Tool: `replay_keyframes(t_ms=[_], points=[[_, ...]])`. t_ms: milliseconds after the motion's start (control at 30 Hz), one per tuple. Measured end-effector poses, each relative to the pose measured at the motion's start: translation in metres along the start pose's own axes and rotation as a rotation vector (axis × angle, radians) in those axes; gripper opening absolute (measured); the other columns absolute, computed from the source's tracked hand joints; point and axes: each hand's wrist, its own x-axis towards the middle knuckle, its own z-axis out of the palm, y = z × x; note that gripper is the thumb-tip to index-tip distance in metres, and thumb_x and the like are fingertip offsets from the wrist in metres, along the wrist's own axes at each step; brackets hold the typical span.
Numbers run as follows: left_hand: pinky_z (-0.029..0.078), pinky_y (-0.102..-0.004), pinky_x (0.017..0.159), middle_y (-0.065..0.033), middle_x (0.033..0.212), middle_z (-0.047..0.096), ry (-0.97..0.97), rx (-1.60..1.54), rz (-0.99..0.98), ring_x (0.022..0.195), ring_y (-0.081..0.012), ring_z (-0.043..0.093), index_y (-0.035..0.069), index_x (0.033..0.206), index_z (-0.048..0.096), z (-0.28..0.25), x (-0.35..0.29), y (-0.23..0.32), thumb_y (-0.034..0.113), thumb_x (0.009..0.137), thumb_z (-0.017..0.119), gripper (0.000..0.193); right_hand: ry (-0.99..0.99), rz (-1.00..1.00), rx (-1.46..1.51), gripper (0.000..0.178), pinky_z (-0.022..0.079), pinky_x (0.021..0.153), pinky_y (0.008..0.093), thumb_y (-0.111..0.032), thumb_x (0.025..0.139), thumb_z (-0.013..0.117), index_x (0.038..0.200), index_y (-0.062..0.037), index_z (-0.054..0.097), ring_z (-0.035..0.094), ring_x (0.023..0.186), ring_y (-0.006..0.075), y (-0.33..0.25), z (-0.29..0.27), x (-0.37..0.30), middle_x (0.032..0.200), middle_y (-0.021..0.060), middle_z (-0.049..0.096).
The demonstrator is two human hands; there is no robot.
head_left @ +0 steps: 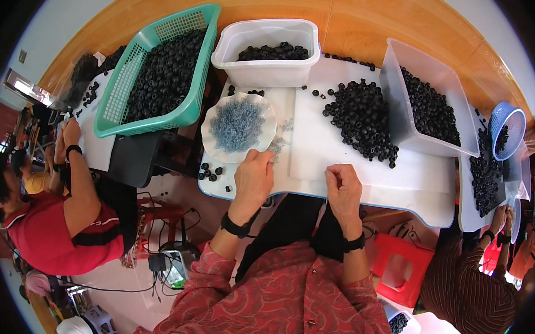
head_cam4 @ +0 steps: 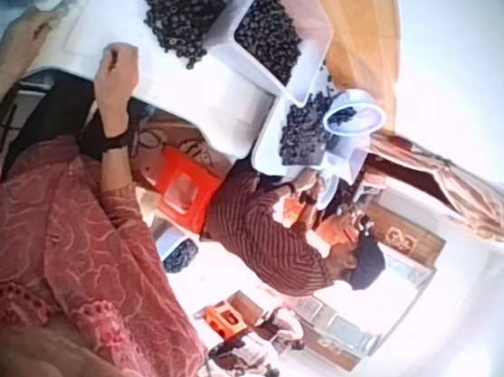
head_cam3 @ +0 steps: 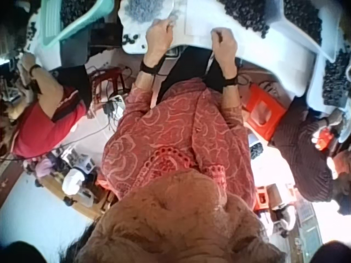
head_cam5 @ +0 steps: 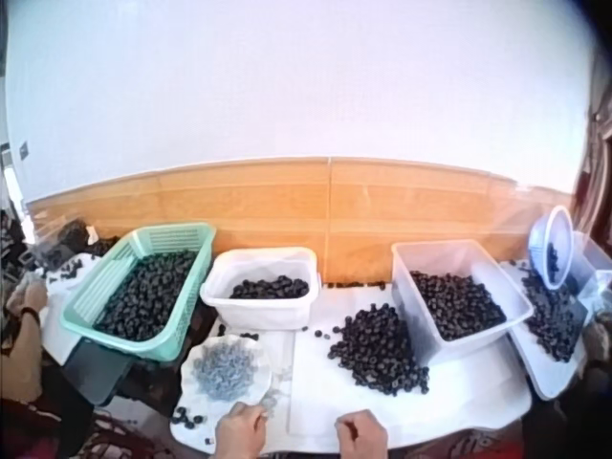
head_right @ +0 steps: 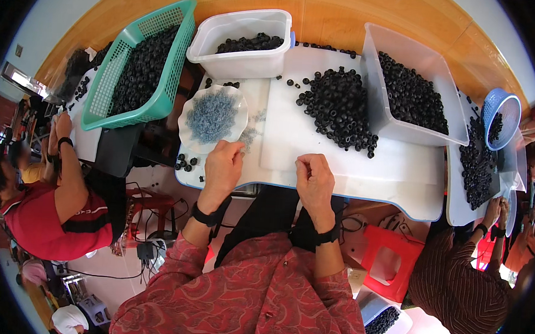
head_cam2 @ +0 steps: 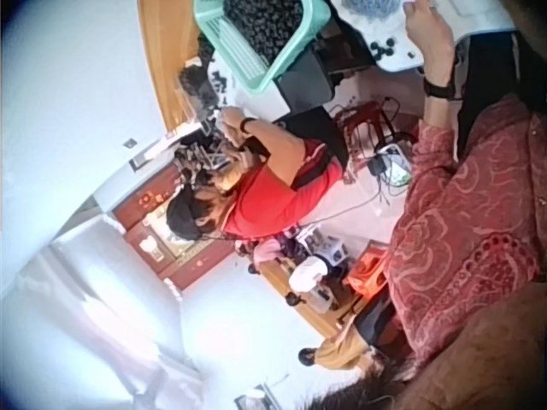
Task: Sorting and inspecting black rubber gaskets on a production table.
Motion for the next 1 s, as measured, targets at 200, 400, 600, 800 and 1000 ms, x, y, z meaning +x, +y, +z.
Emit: replay_keyframes(t_ms=[200, 400, 600, 800, 1000], points=[[0.052, -0.0465, 0.064, -0.0151, 0.09, 0.059, -0.036, 0.111, -0.056, 0.074, -0.0382, 0.063, 0.007, 0.101, 0.068, 0.008, -0.013, 0.006, 0.008, 0.084, 0.066, 0.017, 0.009, -0.018, -0.009, 0.007, 0.048, 0.059, 0.0314, 0.002, 0.086, 0.064, 0.09, -0.0025, 0.06, 0.06, 0.066, 0.0216, -0.002, 0.0, -0.002, 0.084, 0.0101, 0.06], [0.053, -0.0473, 0.065, -0.0155, 0.093, 0.058, -0.002, -0.006, -0.05, 0.075, -0.0394, 0.064, 0.006, 0.1, 0.067, 0.01, -0.02, 0.0, 0.007, 0.083, 0.067, 0.017, 0.015, -0.026, -0.017, 0.008, 0.048, 0.059, 0.0314, 0.002, 0.087, 0.064, 0.092, -0.0022, 0.06, 0.06, 0.066, 0.022, -0.004, -0.001, -0.003, 0.085, 0.0103, 0.06], [0.052, -0.0475, 0.065, -0.0158, 0.093, 0.058, 0.024, 0.001, -0.034, 0.075, -0.0393, 0.063, 0.005, 0.099, 0.067, 0.009, -0.024, 0.0, 0.007, 0.083, 0.067, 0.017, 0.01, -0.035, 0.011, 0.007, 0.048, 0.06, 0.0319, 0.001, 0.087, 0.064, 0.093, -0.0019, 0.061, 0.06, 0.067, 0.0229, -0.001, 0.0, -0.004, 0.086, 0.0107, 0.06], [0.051, -0.0463, 0.064, -0.0151, 0.091, 0.057, 0.06, 0.013, 0.012, 0.075, -0.0383, 0.062, 0.005, 0.094, 0.067, 0.017, -0.023, 0.001, 0.008, 0.083, 0.069, 0.012, 0.037, -0.04, 0.012, 0.007, 0.048, 0.06, 0.0322, 0.0, 0.087, 0.064, 0.092, -0.0024, 0.061, 0.06, 0.067, 0.0233, 0.001, -0.002, -0.005, 0.085, 0.011, 0.06], [0.049, -0.0455, 0.063, -0.016, 0.084, 0.058, 0.139, 0.044, 0.027, 0.074, -0.0389, 0.061, 0.003, 0.09, 0.065, 0.016, -0.025, 0.01, 0.005, 0.085, 0.068, 0.006, 0.044, -0.026, 0.026, 0.007, 0.048, 0.06, 0.032, 0.0, 0.086, 0.065, 0.092, -0.0031, 0.061, 0.06, 0.067, 0.0244, 0.0, 0.0, -0.007, 0.085, 0.011, 0.06]])
